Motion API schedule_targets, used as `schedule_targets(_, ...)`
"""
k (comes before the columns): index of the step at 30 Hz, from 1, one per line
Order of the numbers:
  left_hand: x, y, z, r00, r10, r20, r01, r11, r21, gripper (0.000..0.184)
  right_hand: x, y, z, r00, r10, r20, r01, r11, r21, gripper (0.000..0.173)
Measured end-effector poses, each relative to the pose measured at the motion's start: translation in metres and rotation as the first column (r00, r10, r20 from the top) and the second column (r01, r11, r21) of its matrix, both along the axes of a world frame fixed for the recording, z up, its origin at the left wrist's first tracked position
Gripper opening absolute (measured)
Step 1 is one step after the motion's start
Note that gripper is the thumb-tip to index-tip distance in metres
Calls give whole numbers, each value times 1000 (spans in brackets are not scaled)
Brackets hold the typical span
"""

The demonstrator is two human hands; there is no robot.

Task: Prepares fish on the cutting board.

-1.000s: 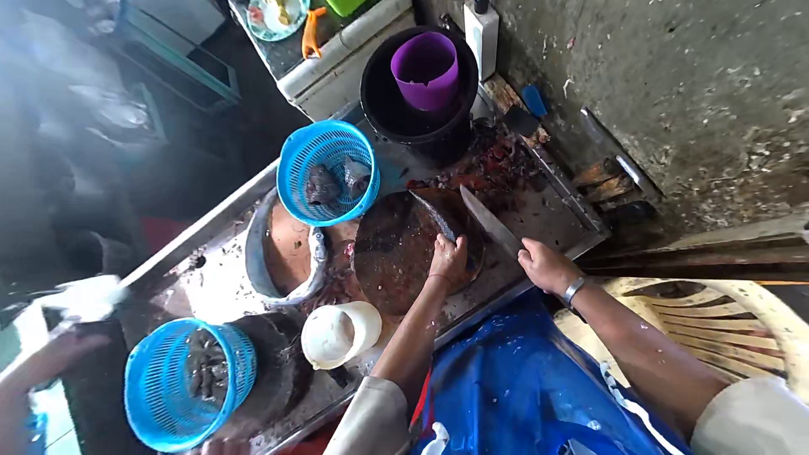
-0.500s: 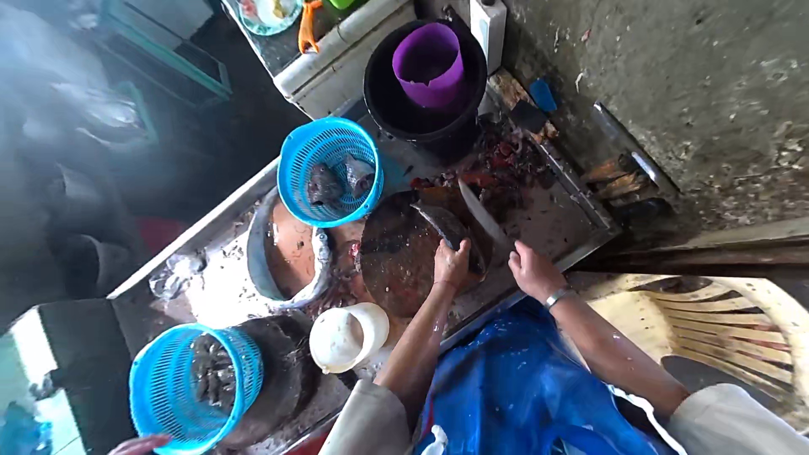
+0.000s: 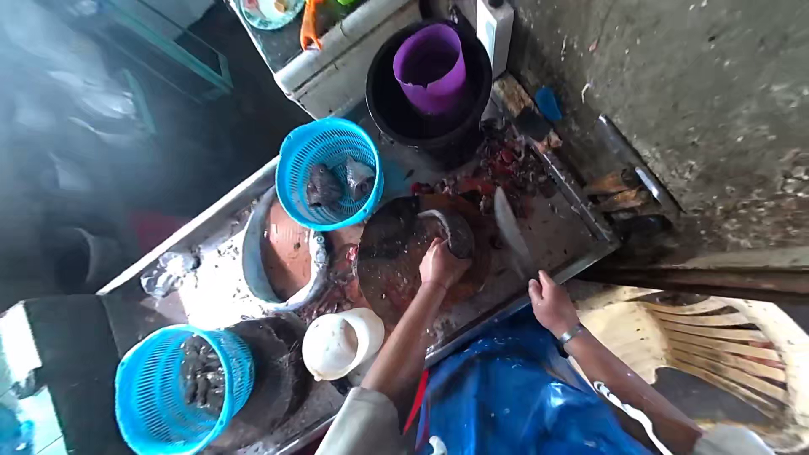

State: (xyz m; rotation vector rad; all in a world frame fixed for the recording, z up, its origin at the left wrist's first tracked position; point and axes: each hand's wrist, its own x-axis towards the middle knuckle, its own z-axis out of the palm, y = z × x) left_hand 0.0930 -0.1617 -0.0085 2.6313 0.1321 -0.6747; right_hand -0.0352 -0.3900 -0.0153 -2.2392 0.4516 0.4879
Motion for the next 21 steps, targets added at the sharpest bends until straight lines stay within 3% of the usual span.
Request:
schedule_targets(2,28,-4,16,978,-166,-127,187,967,171,58,1,-18,5,998,-44,46,45,999,-27,47)
schedule_targets(4,53,-6,19,938,-317,-138,344,897,277,56,13,-29,12,999,-15,52,17,999,-28,41)
schedule_targets(9,75,-4,16,874,-483,-44,478,842,251,55,51,-28,31,992,118,48,-119,993,1,35)
schedule_targets(13,59,14,13,901,-422,103,418,906,59,50,76,-18,54,970,173,169,-176,984,4,31)
schedule_targets(18,26,28,4,943,-174,285,251,932,-263,39,82,-5,98,842,165,514,-190,982,-5,31)
schedule_targets(20,17,30,1,951,-69,301,185,907,-377,40,71,5,79,799,182,573,-191,980,-45,34)
schedule_targets(21,13,32,-2,957,-12,290,143,889,-434,36,62,10,60,849,235,474,-228,971,-74,35)
